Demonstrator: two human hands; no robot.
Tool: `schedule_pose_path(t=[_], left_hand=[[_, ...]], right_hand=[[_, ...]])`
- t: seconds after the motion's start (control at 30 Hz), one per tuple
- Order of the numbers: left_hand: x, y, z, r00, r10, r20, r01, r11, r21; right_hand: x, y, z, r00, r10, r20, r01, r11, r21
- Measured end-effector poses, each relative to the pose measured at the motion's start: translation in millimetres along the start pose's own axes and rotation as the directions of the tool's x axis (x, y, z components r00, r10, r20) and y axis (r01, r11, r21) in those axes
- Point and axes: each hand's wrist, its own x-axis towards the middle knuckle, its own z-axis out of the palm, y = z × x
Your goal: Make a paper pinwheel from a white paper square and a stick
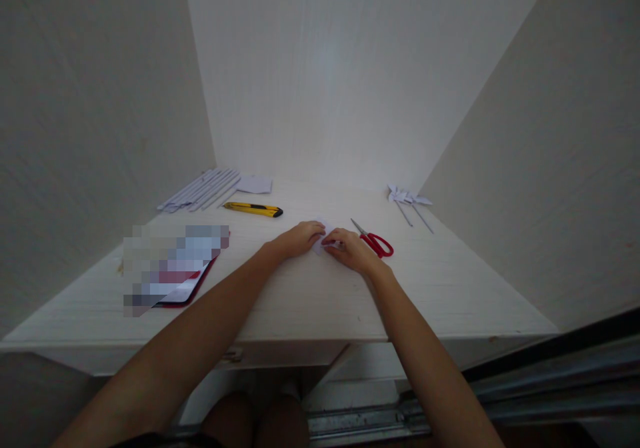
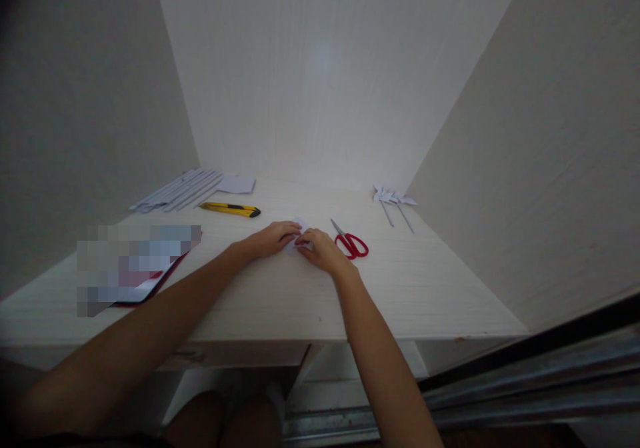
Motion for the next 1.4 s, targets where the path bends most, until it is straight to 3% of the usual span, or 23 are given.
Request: schedule_pose_path(t=[0.67, 0.97, 1.4], left_hand=[[-2.1, 1.3, 0.1, 1.000, 0.006, -0.023, -0.006, 1.000, 0.018], [-3.2, 4.1, -2.5, 0.990, 0.111, -0.090, -0.107, 0.993, 0.055], [-4.3, 4.2, -4.0, 0.990, 0.125, -0.060, -0.129, 0.989, -0.071]], right_hand=[[1.4, -4.0, -1.4, 1.000, 0.014, 0.007, -0.014, 1.000, -0.023], [2.2, -2.7, 1.2, 0.999, 0.031, -0.029, -0.032, 0.999, -0.035], [3.8, 2.2, 5.6, 0.992, 0.078, -0.103, -0.073, 0.996, 0.053]])
